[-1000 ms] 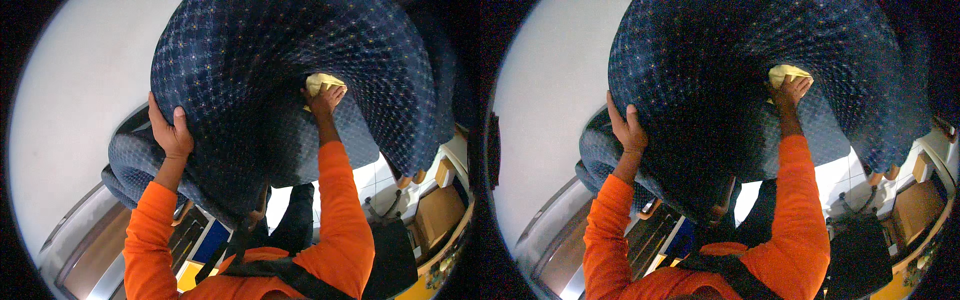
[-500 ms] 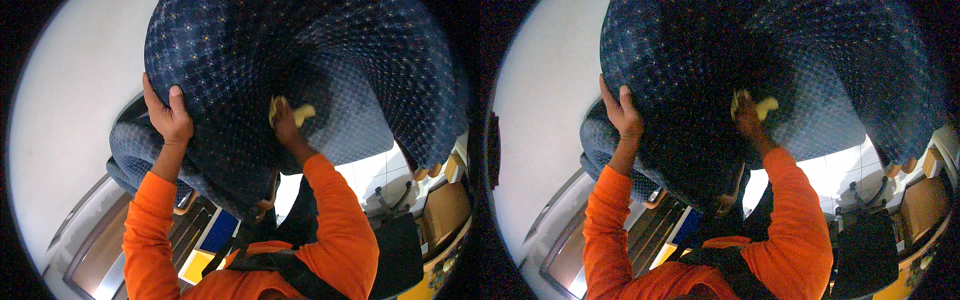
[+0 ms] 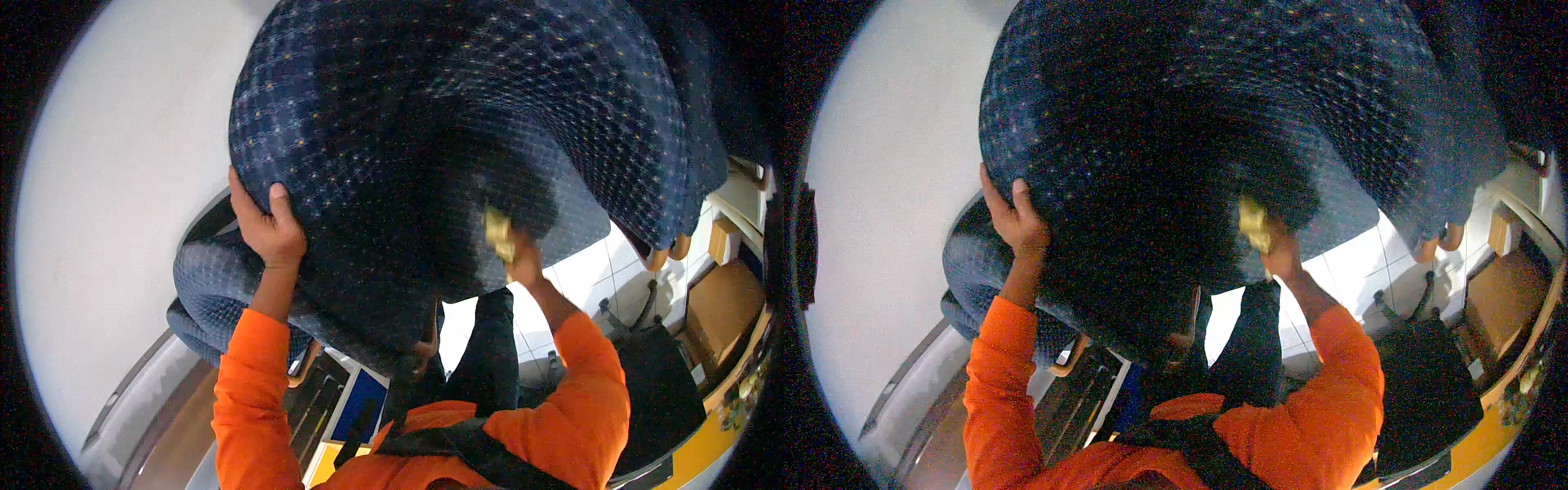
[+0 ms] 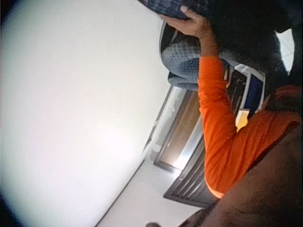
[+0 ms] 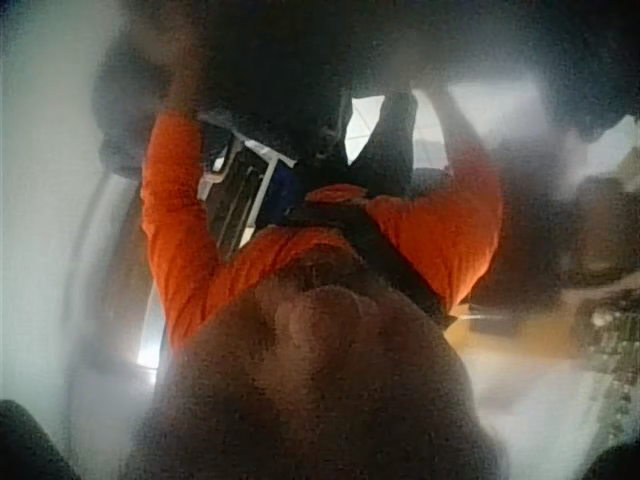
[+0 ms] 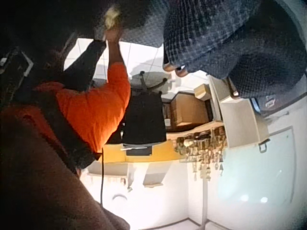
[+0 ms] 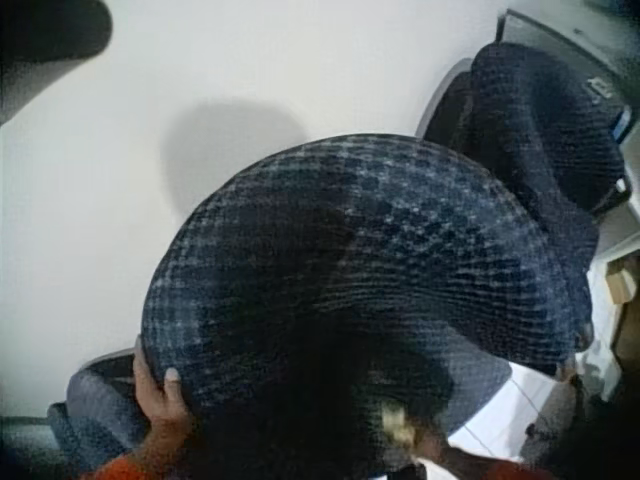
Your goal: The person wipes the fabric surfaces of several blue patterned armchairs using a yellow cloth. They systematically clean the seat, backrest, and armrests of each chair, occasionally dipping the cloth into a blue bucket of water to re-wet it.
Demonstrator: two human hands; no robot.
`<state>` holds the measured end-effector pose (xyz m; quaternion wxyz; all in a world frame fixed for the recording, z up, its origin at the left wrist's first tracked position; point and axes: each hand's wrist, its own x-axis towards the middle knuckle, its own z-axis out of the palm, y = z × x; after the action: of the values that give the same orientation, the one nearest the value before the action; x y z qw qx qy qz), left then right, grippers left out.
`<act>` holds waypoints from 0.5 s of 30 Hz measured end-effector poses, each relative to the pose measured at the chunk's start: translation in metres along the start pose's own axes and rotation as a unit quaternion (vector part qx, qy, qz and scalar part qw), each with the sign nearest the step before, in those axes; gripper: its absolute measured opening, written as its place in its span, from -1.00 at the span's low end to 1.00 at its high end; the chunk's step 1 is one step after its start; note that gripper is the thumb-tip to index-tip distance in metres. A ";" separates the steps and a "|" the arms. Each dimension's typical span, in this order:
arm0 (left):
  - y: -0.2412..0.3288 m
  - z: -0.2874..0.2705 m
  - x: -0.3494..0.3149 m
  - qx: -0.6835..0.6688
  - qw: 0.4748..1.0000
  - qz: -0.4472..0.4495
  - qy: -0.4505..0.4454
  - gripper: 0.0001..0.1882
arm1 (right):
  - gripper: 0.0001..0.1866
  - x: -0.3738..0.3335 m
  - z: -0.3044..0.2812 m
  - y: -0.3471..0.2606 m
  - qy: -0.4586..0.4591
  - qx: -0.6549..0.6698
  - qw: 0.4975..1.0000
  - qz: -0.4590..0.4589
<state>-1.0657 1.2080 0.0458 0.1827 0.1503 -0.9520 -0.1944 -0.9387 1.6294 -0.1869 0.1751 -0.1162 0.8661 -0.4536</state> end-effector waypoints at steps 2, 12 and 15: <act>-0.006 0.001 -0.002 -0.008 1.000 0.013 0.000 -0.34 | -0.23 0.086 0.011 0.008 0.062 -0.121 0.988 0.077; -0.024 0.006 0.001 -0.031 0.997 -0.052 -0.042 -0.29 | -0.39 0.231 -0.008 0.082 -0.088 -0.282 0.955 0.004; -0.015 0.002 0.004 -0.020 0.999 -0.023 -0.044 -0.30 | -0.42 0.171 -0.038 0.090 0.005 -0.365 0.928 0.075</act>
<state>-1.0666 1.1938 0.0384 0.1395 0.1600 -0.9512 -0.2241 -1.1135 1.6466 -0.2756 0.1504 -0.1043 0.9788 -0.0922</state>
